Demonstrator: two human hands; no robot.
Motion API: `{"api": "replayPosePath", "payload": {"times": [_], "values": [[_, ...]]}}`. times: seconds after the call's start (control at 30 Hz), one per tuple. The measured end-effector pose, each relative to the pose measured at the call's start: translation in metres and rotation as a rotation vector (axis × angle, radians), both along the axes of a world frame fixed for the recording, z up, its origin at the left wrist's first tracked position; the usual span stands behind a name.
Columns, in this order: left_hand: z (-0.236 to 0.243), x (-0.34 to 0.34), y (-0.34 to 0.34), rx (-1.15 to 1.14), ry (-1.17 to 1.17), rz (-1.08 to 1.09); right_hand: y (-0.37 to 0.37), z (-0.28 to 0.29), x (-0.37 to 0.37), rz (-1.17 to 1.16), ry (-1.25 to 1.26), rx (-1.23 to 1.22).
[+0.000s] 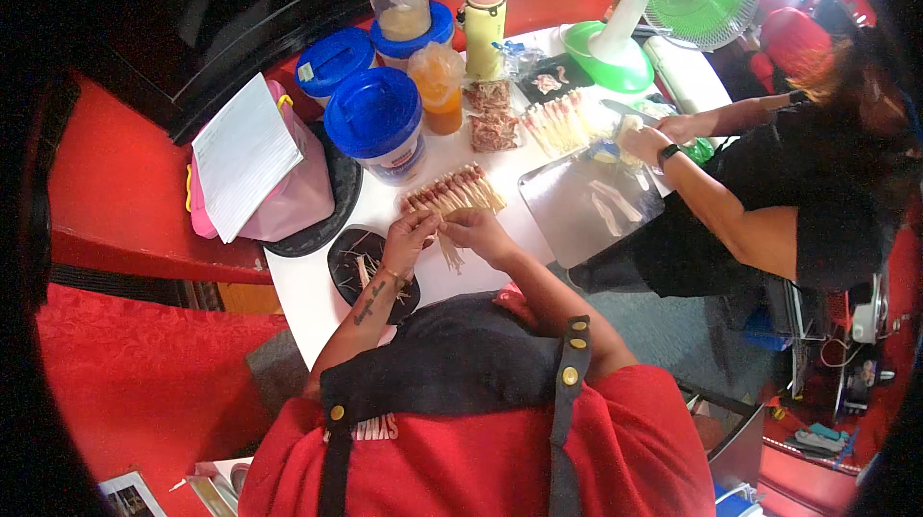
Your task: The person wraps bundles of thin strips with a long thin item, placing them onto a black tray.
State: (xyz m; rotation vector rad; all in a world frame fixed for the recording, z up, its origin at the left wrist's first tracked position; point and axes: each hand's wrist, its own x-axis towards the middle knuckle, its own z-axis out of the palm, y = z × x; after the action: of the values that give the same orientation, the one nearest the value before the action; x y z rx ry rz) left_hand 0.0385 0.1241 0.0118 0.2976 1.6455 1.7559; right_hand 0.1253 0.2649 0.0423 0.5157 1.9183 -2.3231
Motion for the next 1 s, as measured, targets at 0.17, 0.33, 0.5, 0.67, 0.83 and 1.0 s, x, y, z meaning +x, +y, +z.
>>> {"api": "replayPosePath", "payload": {"times": [0.17, 0.33, 0.5, 0.67, 0.83, 1.0], "values": [[0.014, -0.001, 0.013, 0.02, -0.081, 0.016, 0.018, -0.007, -0.007, 0.034, -0.038, -0.14], [0.018, 0.002, 0.017, 0.05, -0.215, 0.077, 0.014, 0.014, -0.01, -0.022, -0.122, -0.312], [0.021, 0.006, 0.023, 0.048, -0.224, 0.06, 0.027, -0.008, -0.009, 0.065, 0.0, -0.263], [0.008, 0.01, 0.025, 0.007, -0.284, 0.112, 0.08, -0.024, 0.008, -0.147, -0.076, -0.06], [0.003, 0.013, 0.024, -0.053, -0.317, 0.151, 0.157, -0.051, 0.049, -0.175, -0.268, 0.311], [-0.009, 0.014, 0.016, -0.085, -0.37, 0.242, 0.19, -0.121, 0.067, -0.268, -0.252, 0.389]]}}
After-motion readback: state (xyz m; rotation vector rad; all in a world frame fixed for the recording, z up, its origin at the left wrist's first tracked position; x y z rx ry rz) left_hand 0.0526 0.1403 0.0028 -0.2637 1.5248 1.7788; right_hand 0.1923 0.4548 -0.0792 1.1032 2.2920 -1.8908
